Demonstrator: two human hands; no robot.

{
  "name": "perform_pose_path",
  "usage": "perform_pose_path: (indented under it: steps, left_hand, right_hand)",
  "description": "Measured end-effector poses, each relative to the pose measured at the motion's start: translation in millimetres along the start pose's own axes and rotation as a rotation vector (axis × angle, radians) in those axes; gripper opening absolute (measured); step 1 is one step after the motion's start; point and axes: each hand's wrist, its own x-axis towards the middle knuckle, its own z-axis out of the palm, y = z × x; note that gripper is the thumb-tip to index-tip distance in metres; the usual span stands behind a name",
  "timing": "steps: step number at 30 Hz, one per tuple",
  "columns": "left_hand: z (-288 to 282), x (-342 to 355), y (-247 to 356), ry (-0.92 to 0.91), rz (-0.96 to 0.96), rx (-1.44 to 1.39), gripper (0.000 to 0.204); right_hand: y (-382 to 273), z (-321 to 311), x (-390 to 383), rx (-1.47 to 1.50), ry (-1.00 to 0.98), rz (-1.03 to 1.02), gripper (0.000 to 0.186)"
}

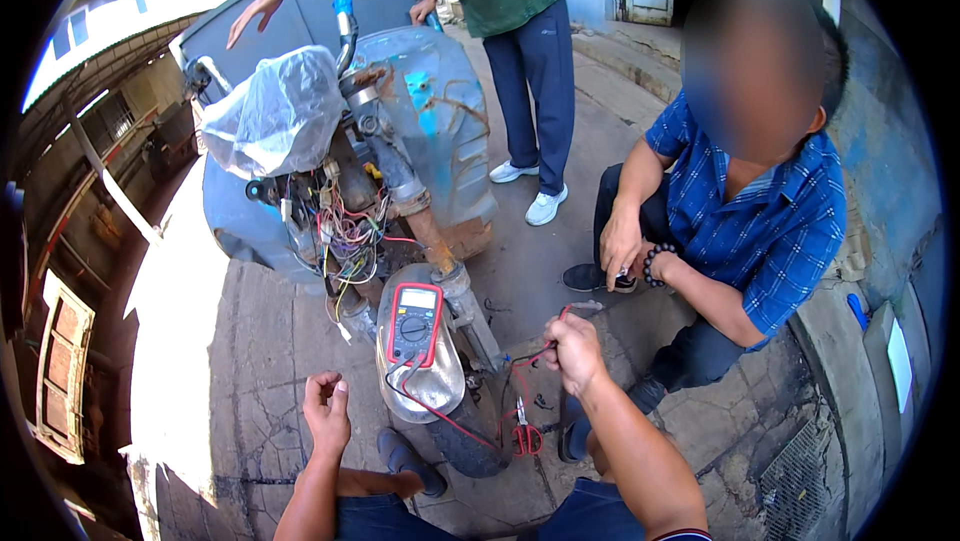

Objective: The person is repairing the electrical wiring of a three-wheeled vehicle. They use a multimeter to test various wires and connectors, and a pair of scissors to cut wires. The person is assisted by two other individuals who observe the process.

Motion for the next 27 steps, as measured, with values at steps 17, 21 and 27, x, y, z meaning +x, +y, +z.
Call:
perform_pose_path:
  steps: [17, 21, 27]
  left_hand:
    - [128.4, 15.6, 151.6, -0.243, 0.031, 0.729, 0.097]
    - [137.7, 16.7, 141.5, -0.246, 0.021, 0.749, 0.1]
    - [153.2, 11.9, 151.0, -0.232, -0.05, 0.681, 0.097]
  right_hand:
    - [17.2, 28.8, -56.7, -0.336, -0.315, -0.353, 0.022]
    - [-3.5, 13.3, -63.8, -0.407, -0.362, -0.474, 0.024]
    - [-10.6, -10.8, -60.1, -0.522, -0.457, -0.476, 0.027]
